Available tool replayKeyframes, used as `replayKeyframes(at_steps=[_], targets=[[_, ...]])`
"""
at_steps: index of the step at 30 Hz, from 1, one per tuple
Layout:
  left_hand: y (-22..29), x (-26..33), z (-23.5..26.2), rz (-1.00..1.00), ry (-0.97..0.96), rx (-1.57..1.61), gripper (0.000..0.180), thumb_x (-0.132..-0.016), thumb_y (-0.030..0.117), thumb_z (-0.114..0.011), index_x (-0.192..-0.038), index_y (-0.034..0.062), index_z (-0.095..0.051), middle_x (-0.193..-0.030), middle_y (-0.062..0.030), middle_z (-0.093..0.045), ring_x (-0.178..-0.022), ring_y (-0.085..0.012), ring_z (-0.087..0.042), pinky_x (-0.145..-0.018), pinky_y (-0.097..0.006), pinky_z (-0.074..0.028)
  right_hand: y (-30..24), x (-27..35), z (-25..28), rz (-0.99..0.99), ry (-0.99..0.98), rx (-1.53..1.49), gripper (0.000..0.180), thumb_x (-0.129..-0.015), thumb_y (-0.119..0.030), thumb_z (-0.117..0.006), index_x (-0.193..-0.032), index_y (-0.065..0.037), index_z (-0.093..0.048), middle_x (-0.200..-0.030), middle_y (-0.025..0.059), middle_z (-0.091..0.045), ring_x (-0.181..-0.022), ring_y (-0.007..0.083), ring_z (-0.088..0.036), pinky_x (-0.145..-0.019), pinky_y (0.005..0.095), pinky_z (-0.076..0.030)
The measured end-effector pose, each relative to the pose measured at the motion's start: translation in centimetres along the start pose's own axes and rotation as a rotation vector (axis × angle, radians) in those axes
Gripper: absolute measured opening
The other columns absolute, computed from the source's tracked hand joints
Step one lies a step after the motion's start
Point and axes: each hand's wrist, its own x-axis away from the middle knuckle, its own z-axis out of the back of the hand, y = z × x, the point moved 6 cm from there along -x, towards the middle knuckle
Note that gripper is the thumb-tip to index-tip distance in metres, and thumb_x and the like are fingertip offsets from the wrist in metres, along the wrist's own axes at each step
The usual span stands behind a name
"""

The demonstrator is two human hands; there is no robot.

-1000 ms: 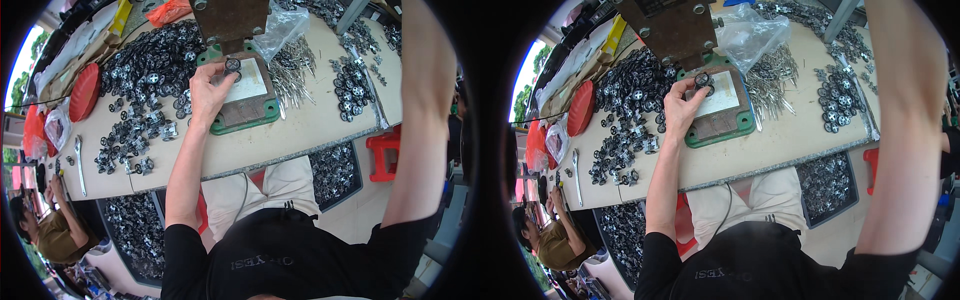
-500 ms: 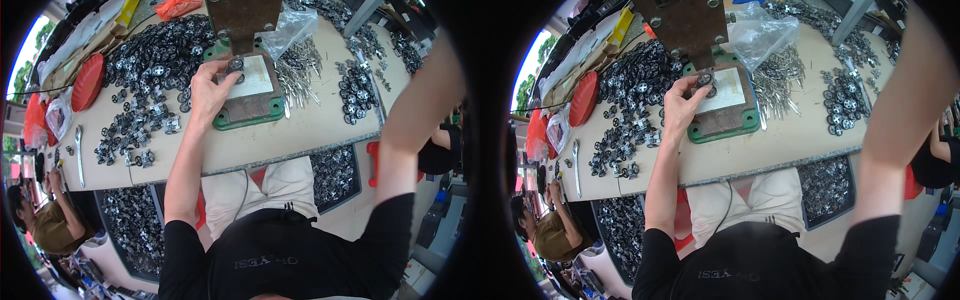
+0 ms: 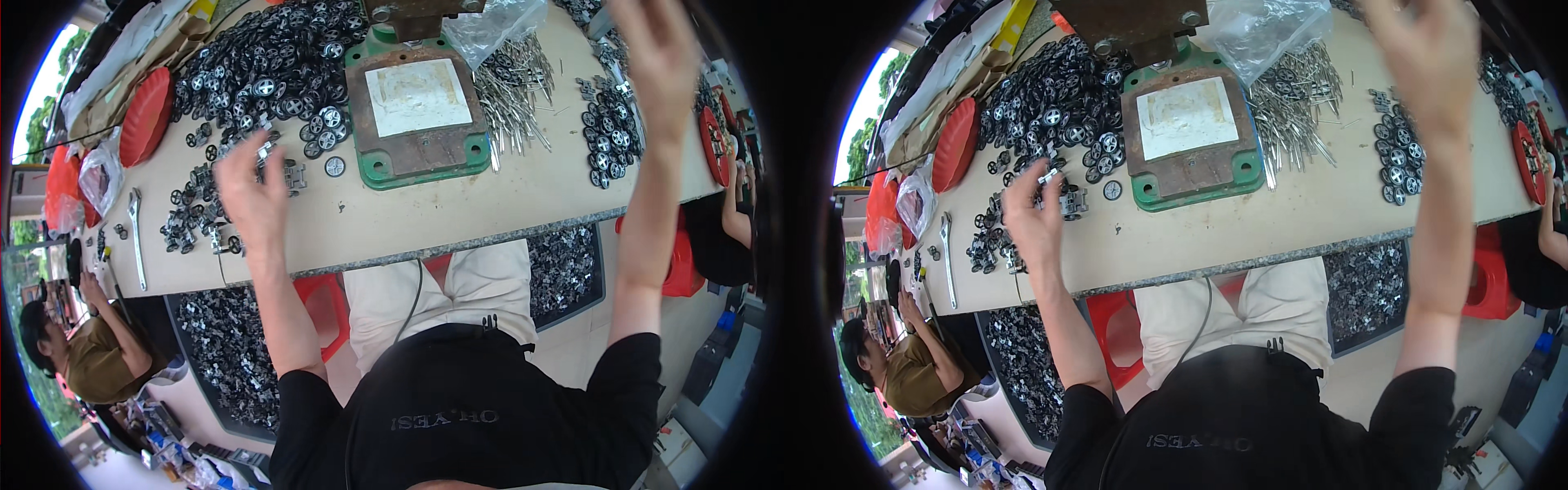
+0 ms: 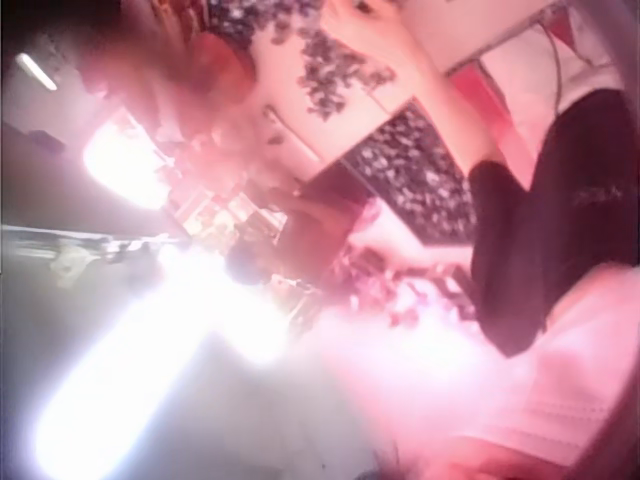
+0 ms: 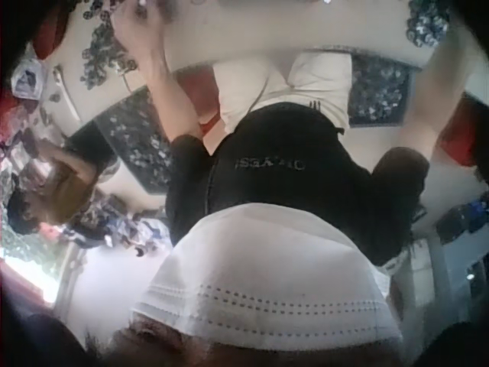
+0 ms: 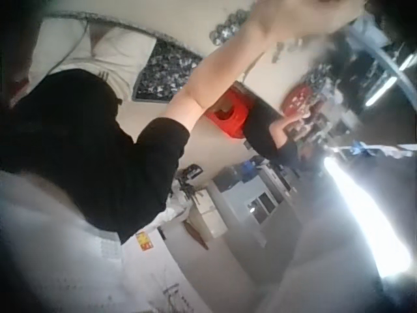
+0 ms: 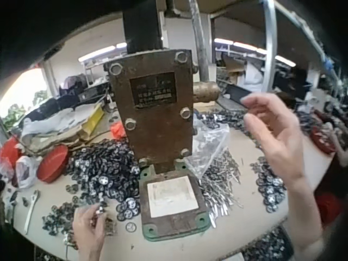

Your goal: The person assembles small mechanical components by hand, pressing plastic discs and metal pins together using a manual press machine to create finished assemblies.

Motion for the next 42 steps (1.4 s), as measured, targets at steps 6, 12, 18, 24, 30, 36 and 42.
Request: replayKeyframes(at_steps=[6,12,18,24,30,36,42], targets=[[3.3,2.9,-4.5,0.091,-0.361,0.056,0.024,-0.071,0.007,-0.067,-0.094,-0.0003,-0.063,-0.079,-0.0131,-0.060,-0.063,-0.0224,-0.056,-0.061,-0.031,-0.046,8.8,12.9,-2.6,-0.610,-0.418,0.094,0.018,-0.076,-0.012,-0.062,-0.091,-0.003,-0.062,-0.079,0.0055,-0.061,-0.064,0.0112,-0.054,-0.056,0.0258,-0.043],[2.0,4.3,-4.7,0.451,-0.383,0.512,0.020,-0.074,0.003,-0.066,-0.093,-0.0019,-0.063,-0.073,-0.0055,-0.056,-0.065,-0.0106,-0.053,-0.058,-0.024,-0.044,9.4,15.8,-2.5,-0.691,-0.541,0.372,0.016,-0.073,-0.015,-0.065,-0.082,-0.002,-0.061,-0.079,0.0131,-0.061,-0.068,0.0283,-0.059,-0.066,0.0358,-0.046],[8.1,7.7,-6.0,0.773,-0.668,1.456,0.023,-0.085,0.002,-0.053,-0.107,-0.0021,-0.055,-0.100,-0.0148,-0.060,-0.086,-0.0185,-0.060,-0.069,-0.025,-0.050,11.1,16.4,-2.6,-0.834,-0.753,0.378,0.013,-0.076,-0.007,-0.052,-0.081,0.000,-0.060,-0.082,0.0160,-0.062,-0.082,0.0312,-0.060,-0.072,0.0403,-0.045],[12.7,9.6,-8.4,1.051,-0.798,1.741,0.031,-0.090,0.009,-0.046,-0.118,-0.0050,-0.045,-0.112,-0.0201,-0.054,-0.103,-0.0310,-0.055,-0.087,-0.036,-0.048,11.0,15.2,-3.6,-0.661,-0.739,0.568,0.019,-0.075,-0.003,-0.047,-0.086,0.000,-0.062,-0.087,0.0169,-0.062,-0.087,0.0322,-0.059,-0.077,0.0399,-0.045],[13.6,9.9,-9.2,1.144,-0.812,1.903,0.038,-0.091,0.011,-0.042,-0.124,-0.0074,-0.039,-0.119,-0.0230,-0.049,-0.111,-0.0335,-0.050,-0.094,-0.040,-0.043,12.5,15.6,-3.9,-0.671,-0.908,0.518,0.011,-0.078,-0.006,-0.046,-0.079,0.002,-0.054,-0.075,0.0202,-0.059,-0.076,0.0354,-0.057,-0.069,0.0396,-0.043],[13.6,10.2,-9.2,1.144,-0.830,1.903,0.038,-0.090,0.008,-0.044,-0.124,-0.0076,-0.038,-0.120,-0.0225,-0.048,-0.111,-0.0328,-0.049,-0.093,-0.038,-0.045,9.3,14.5,-1.9,-0.508,-0.565,0.358,0.013,-0.083,-0.006,-0.048,-0.090,0.002,-0.055,-0.074,0.0146,-0.058,-0.068,0.0252,-0.057,-0.063,0.0353,-0.043],[13.9,10.3,-9.2,1.075,-0.785,1.790,0.032,-0.090,0.007,-0.045,-0.121,-0.0039,-0.046,-0.115,-0.0161,-0.054,-0.105,-0.0276,-0.054,-0.090,-0.035,-0.047,3.2,17.1,-3.8,-0.698,-0.487,-0.253,0.014,-0.081,-0.012,-0.059,-0.083,0.002,-0.057,-0.074,0.0058,-0.058,-0.060,0.0058,-0.049,-0.050,0.0186,-0.038]])
